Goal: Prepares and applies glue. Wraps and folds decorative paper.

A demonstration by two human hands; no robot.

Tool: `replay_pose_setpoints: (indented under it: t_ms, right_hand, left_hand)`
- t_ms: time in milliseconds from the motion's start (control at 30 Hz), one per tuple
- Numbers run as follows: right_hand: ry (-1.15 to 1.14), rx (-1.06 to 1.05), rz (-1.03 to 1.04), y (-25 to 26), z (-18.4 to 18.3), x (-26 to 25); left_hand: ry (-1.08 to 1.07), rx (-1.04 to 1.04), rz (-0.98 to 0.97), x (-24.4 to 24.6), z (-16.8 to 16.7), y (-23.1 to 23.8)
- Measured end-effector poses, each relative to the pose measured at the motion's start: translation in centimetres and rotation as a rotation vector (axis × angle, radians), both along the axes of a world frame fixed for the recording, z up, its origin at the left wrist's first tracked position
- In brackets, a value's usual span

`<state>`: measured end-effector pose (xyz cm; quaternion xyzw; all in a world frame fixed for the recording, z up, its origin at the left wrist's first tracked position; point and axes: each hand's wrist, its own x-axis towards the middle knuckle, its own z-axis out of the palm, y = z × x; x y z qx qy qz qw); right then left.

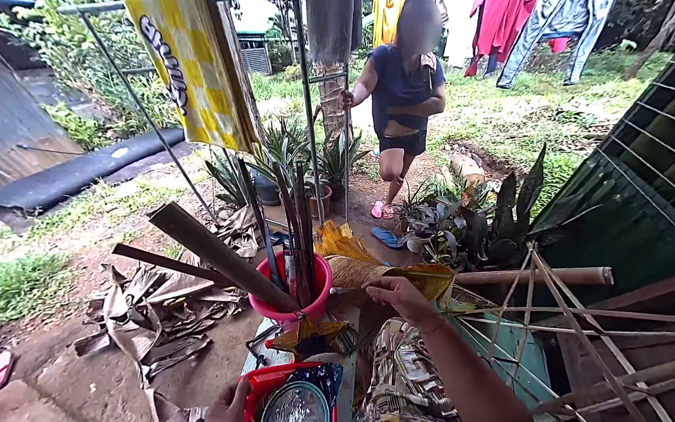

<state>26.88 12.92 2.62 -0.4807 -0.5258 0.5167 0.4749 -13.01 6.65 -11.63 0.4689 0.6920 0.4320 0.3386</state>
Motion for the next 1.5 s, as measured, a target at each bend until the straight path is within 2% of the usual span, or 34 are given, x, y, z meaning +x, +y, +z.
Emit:
replay_pose_setpoints:
  t_ms: [100,200,300,400,533,800,1133,1233,1333,1400,1500]
  right_hand:
    - [0.025,0.026,-0.055,0.5,1.0,1.4]
    - [0.053,0.022,-0.104,0.6,1.7,2.3]
    - [0.067,-0.004,-0.11,0.2,2.5,2.6]
    - [0.106,-0.011,-0.126,-0.3,3.0,3.0]
    - [0.173,0.004,-0.156,-0.8,3.7,3.8]
    - [0.267,0.048,-0.123,-1.3,3.9,4.5]
    - [0.345,0.02,-0.092,-1.2,2.5,4.6]
    - [0.342,0.01,-0.075,-1.5,2.5,4.4]
    - [0.287,0.005,0.012,-1.7,2.2,4.6]
    - [0.214,-0.036,0.087,-1.6,1.7,4.8]
    - [0.107,-0.147,0.196,-0.4,-0.5,4.1]
  left_hand:
    - [0.124,0.021,-0.088,3.7,1.7,3.3]
    - [0.32,0.1,-0.396,9.4,2.1,7.3]
    - [0.51,0.208,-0.703,14.8,0.2,10.7]
    - [0.689,0.107,-0.961,18.7,-1.7,13.5]
    - [0.838,-0.056,-1.074,21.4,-3.9,15.5]
    - [1.101,-0.306,-1.105,22.1,-4.9,16.4]
    - [0.975,-0.338,-1.04,20.4,-7.3,16.8]
    - [0.923,-0.263,-1.024,19.8,-8.2,16.7]
    - [0.788,-0.066,-0.974,18.5,-7.9,16.4]
    - [0.632,0.106,-0.898,16.8,-5.7,15.1]
    - [0.452,0.318,-0.638,12.0,-2.3,11.1]
